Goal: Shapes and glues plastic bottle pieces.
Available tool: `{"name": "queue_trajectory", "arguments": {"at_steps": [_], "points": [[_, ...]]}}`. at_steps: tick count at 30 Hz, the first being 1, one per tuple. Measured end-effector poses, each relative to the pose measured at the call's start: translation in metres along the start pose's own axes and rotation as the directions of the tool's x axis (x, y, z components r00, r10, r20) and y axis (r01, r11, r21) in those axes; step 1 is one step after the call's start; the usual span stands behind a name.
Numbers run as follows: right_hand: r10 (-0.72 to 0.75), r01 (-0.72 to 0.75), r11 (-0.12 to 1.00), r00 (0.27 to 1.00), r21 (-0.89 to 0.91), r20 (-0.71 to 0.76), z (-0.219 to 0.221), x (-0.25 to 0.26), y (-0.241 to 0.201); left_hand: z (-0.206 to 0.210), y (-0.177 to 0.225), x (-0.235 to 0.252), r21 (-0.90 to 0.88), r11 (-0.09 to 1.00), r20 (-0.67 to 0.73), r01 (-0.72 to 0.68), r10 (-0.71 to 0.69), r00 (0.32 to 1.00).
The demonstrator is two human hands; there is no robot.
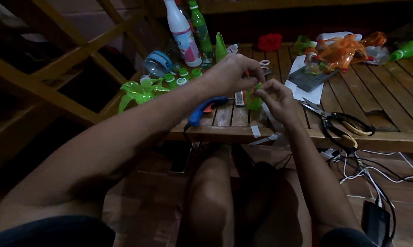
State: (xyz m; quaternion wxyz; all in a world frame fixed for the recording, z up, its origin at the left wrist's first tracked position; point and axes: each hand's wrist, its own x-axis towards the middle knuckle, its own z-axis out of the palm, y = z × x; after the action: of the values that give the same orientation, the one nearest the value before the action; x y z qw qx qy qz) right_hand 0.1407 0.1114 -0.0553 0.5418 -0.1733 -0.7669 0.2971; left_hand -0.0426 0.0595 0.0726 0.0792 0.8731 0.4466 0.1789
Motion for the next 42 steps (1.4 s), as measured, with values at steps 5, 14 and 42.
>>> {"name": "queue_trajectory", "arguments": {"at_steps": [5, 14, 42], "points": [[-0.001, 0.001, 1.0, 1.0, 0.015, 0.001, 0.001, 0.001, -0.001, -0.007, -0.009, -0.001, -0.004, 1.0, 0.043, -0.013, 0.013, 0.999], [-0.018, 0.017, 0.998, 1.0, 0.06, 0.005, 0.001, 0.001, 0.001, -0.004, -0.012, -0.001, 0.046, 0.989, 0.0, -0.141, 0.141, 0.99], [-0.017, 0.016, 0.999, 1.0, 0.037, 0.025, -0.001, 0.0, 0.0, 0.001, 0.006, -0.004, -0.019, 1.0, -0.049, 0.02, -0.021, 0.999]]}}
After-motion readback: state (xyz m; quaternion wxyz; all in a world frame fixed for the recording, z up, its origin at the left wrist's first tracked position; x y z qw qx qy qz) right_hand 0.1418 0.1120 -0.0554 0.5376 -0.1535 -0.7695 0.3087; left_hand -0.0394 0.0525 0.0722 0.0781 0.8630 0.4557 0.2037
